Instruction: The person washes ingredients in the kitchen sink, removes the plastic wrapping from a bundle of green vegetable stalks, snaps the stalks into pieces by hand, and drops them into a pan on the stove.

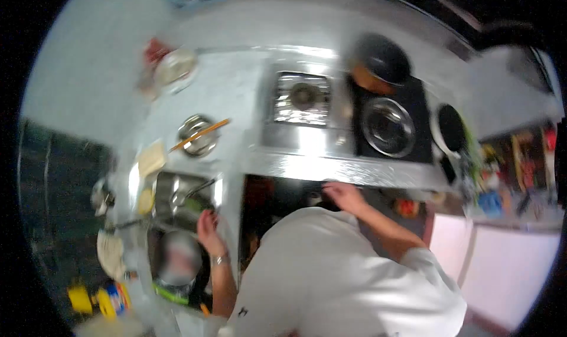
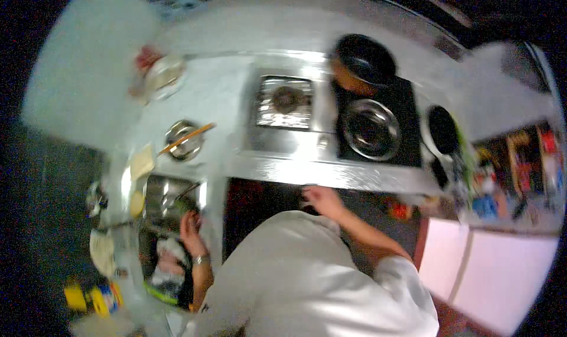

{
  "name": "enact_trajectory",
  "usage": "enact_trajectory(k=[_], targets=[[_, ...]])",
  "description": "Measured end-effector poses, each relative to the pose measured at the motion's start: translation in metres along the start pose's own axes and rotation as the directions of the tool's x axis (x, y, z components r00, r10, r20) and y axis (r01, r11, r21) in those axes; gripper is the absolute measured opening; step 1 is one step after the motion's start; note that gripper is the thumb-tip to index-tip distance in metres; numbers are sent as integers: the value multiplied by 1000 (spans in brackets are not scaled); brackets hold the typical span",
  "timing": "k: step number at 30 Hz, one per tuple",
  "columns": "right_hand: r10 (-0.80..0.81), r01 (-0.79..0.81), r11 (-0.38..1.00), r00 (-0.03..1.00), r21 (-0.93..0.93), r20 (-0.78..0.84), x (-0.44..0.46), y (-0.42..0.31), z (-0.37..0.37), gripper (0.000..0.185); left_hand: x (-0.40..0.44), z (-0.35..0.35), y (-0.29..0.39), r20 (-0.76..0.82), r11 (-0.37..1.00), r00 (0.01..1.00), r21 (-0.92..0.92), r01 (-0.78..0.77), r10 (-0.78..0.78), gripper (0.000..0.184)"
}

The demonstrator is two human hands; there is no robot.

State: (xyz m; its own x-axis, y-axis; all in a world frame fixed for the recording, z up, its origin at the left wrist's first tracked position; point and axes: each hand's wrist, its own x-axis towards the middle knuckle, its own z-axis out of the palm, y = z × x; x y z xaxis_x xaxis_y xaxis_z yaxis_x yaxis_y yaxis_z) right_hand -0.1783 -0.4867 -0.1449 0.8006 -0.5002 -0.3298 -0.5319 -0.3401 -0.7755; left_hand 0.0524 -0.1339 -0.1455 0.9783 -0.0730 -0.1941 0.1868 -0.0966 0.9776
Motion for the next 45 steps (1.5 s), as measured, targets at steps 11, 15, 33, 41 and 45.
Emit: enact_trajectory(k=[11,15,33,41,45], targets=[[146,-125,909,989,398,-21,-2,38,-67,21,-6,55,-1,-66,990,994,-111,84,-92,33],[42,-152,918,955,365,293,44,-18,-22,26,-33,53,-4,-139,987,988,-154,49,-71,32],[-592,768,635,418,81,689,97,-332,364,36,-114,-172,-39,-625,914,753,-399,-79,-208,33],[-655,850,499,496,-167,570,134,-403,525,33,-129,-235,-58,-652,860,689,-503,-80,-317,33],[-684,896,369,441,-247,581,133,-403,541,27,-132,-250,-69,-654,846,663,-531,-58,-365,33]])
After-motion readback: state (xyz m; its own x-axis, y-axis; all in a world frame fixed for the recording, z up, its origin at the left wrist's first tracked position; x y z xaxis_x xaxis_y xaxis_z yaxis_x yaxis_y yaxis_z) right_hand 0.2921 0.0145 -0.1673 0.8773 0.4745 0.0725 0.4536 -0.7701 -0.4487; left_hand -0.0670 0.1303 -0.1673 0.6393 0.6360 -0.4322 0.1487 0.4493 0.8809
